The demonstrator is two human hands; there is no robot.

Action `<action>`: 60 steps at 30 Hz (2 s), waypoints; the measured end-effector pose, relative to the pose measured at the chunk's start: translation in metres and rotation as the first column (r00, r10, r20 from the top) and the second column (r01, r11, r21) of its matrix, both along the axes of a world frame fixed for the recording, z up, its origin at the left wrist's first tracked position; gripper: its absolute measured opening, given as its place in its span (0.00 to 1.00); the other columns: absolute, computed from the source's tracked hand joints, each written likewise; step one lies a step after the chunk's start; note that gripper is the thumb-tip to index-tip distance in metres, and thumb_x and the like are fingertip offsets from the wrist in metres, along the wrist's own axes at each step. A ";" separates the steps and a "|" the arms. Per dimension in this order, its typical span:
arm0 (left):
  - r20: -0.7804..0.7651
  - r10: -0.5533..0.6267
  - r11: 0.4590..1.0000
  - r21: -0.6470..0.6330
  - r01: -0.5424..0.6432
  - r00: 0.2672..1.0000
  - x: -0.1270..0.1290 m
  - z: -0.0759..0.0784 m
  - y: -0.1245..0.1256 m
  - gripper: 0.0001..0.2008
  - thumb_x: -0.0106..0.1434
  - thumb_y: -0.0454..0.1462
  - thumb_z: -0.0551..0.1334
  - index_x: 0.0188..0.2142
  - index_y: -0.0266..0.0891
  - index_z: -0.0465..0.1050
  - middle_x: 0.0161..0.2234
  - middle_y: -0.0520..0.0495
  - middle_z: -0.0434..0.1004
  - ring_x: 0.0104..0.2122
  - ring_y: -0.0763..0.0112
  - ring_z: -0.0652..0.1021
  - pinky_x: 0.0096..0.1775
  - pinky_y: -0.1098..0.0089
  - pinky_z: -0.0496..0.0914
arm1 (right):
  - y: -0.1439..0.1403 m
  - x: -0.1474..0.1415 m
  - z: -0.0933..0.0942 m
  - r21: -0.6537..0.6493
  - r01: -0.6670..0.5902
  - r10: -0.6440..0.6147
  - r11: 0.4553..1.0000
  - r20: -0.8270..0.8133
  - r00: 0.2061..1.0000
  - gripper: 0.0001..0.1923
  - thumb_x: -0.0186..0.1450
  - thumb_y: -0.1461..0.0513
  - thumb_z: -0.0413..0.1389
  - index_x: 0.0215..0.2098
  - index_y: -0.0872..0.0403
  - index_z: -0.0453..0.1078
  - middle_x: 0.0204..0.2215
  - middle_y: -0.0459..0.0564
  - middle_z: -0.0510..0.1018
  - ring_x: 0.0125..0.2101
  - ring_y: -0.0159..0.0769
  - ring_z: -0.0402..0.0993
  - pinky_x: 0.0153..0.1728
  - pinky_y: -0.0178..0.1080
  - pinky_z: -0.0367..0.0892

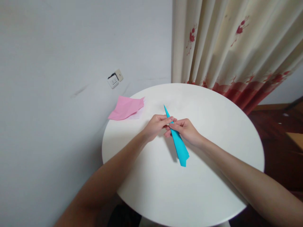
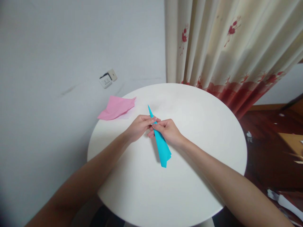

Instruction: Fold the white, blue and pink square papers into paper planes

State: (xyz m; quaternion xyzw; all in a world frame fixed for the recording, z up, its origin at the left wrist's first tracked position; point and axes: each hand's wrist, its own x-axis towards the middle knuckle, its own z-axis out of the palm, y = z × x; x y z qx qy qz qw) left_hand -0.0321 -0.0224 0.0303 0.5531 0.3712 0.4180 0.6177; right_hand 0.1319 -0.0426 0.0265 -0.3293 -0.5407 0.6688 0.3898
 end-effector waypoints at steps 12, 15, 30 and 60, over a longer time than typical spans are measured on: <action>-0.051 0.141 0.989 0.042 -0.139 0.989 -0.002 -0.003 0.003 0.17 0.56 0.47 0.69 0.32 0.33 0.81 0.26 0.46 0.76 0.27 0.73 0.74 0.32 0.71 0.67 | 0.000 0.001 -0.002 -0.029 -0.022 0.023 0.999 0.043 0.999 0.23 0.55 0.45 0.65 0.31 0.58 0.78 0.28 0.55 0.83 0.30 0.42 0.81 0.37 0.42 0.73; -0.045 0.012 1.000 -0.019 -0.013 0.999 0.000 -0.004 0.000 0.18 0.57 0.48 0.69 0.31 0.32 0.79 0.19 0.51 0.69 0.19 0.75 0.70 0.24 0.72 0.64 | 0.001 0.001 -0.002 -0.045 -0.026 0.027 0.999 0.019 0.999 0.24 0.55 0.45 0.64 0.33 0.58 0.78 0.27 0.54 0.83 0.30 0.42 0.81 0.38 0.44 0.74; -0.088 0.009 1.000 -0.023 -0.011 0.996 0.003 -0.005 -0.001 0.20 0.58 0.50 0.67 0.33 0.32 0.80 0.16 0.52 0.66 0.18 0.76 0.68 0.23 0.72 0.61 | 0.005 0.003 -0.007 -0.105 -0.085 0.081 0.991 -0.045 0.996 0.23 0.55 0.46 0.65 0.31 0.59 0.77 0.28 0.56 0.83 0.31 0.43 0.81 0.42 0.47 0.74; 0.088 0.282 0.959 -0.033 -0.281 0.955 -0.014 0.005 0.014 0.17 0.52 0.47 0.72 0.31 0.34 0.80 0.34 0.43 0.79 0.35 0.68 0.76 0.41 0.66 0.68 | 0.016 0.024 0.002 0.064 0.035 -0.046 0.997 0.182 0.982 0.31 0.62 0.39 0.54 0.35 0.58 0.78 0.33 0.56 0.82 0.31 0.37 0.76 0.33 0.39 0.69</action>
